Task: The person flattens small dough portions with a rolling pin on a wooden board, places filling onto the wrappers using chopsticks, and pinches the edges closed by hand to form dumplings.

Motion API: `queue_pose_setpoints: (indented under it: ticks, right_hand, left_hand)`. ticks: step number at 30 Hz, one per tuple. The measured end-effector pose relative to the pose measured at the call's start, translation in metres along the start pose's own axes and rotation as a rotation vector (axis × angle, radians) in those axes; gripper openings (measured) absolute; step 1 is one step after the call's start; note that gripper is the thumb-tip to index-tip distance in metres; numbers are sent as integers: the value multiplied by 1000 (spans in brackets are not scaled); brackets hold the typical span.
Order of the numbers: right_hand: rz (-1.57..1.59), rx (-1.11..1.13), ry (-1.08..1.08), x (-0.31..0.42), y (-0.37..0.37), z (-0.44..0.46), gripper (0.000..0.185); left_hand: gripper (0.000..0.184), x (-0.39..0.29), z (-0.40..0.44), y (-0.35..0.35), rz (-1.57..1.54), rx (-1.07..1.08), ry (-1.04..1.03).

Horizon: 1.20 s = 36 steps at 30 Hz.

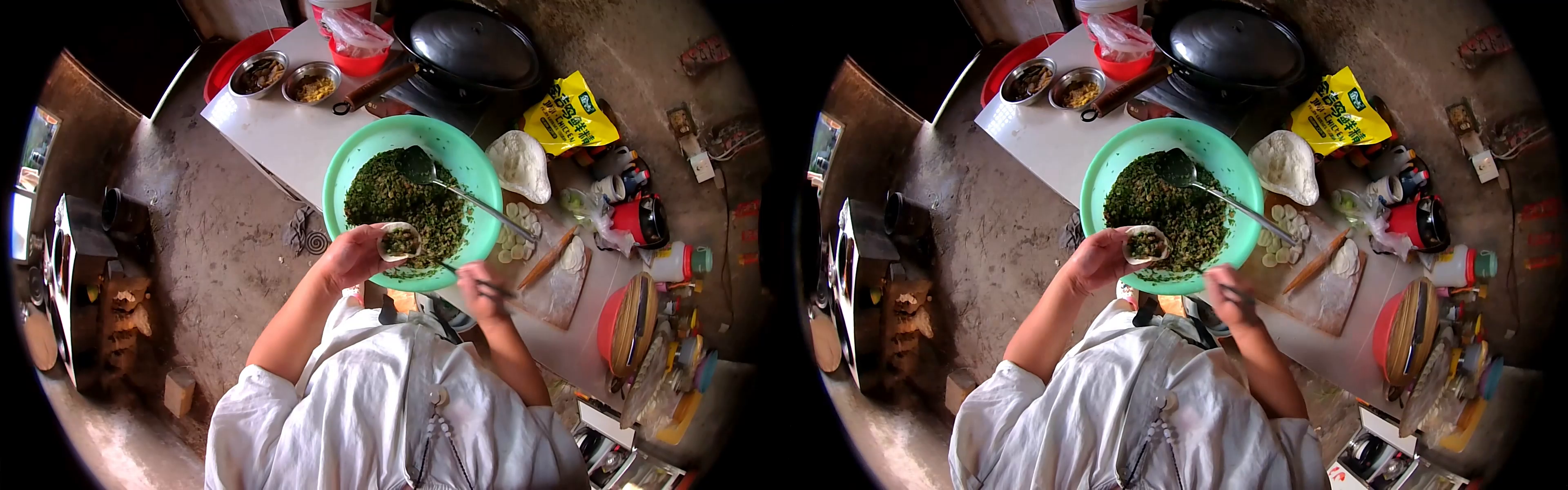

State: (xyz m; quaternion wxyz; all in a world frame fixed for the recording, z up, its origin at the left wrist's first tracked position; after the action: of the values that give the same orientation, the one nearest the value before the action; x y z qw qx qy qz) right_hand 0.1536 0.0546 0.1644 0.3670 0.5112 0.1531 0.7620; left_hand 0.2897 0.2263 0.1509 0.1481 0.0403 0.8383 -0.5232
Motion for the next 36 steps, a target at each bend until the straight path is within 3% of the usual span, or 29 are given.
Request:
queue_pose_setpoints:
  ticks: [1, 2, 5, 11, 13, 17, 23, 27, 30, 36]
  right_hand:
    - [189, 61, 132, 7, -15, 4, 4]
    - [82, 262, 205, 8, -29, 2, 11]
    - [-59, 438, 272, 7, -66, -8, 19]
    - [-296, 314, 338, 22, -31, 9, 25]
    - [-206, 173, 167, 35, -3, 27, 25]
    - [-188, -31, 337, 84, 26, 56, 27]
    - [-177, -99, 373, 94, 38, 63, 21]
    - [-149, -123, 315, 97, 41, 67, 16]
    - [-128, -117, 248, 97, 39, 68, 15]
    - [-65, -201, 162, 99, 39, 72, 10]
  left_hand:
    - [41, -1, -1, 1, -33, 21, -7]
    - [43, -3, -2, 0, -33, 47, -6]
    - [44, -5, -5, -5, -7, 39, -22]
    - [47, -6, -10, -27, 18, 90, -22]
    - [48, -3, -8, -37, 32, 108, -12]
    - [50, 9, -4, -61, 10, 232, 72]
    - [53, 19, -11, -82, 121, 196, 63]
    - [60, 23, -15, -98, 366, 182, -36]
    - [53, 24, -15, -96, 620, 89, -188]
    - [43, 23, -18, -98, 558, 75, -204]
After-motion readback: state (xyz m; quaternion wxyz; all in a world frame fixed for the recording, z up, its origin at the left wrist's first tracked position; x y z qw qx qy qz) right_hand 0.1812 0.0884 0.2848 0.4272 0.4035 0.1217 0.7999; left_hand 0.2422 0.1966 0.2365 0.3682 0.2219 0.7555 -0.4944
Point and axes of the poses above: each hand's wrist, its own z-axis towards the middle knuckle, its own y-axis out of the back of the hand, x = y × z, the point moved 5 cm from there along z, towards the middle knuckle, and after that the axes turned 8 degrees about y, right-handed, at the moved point
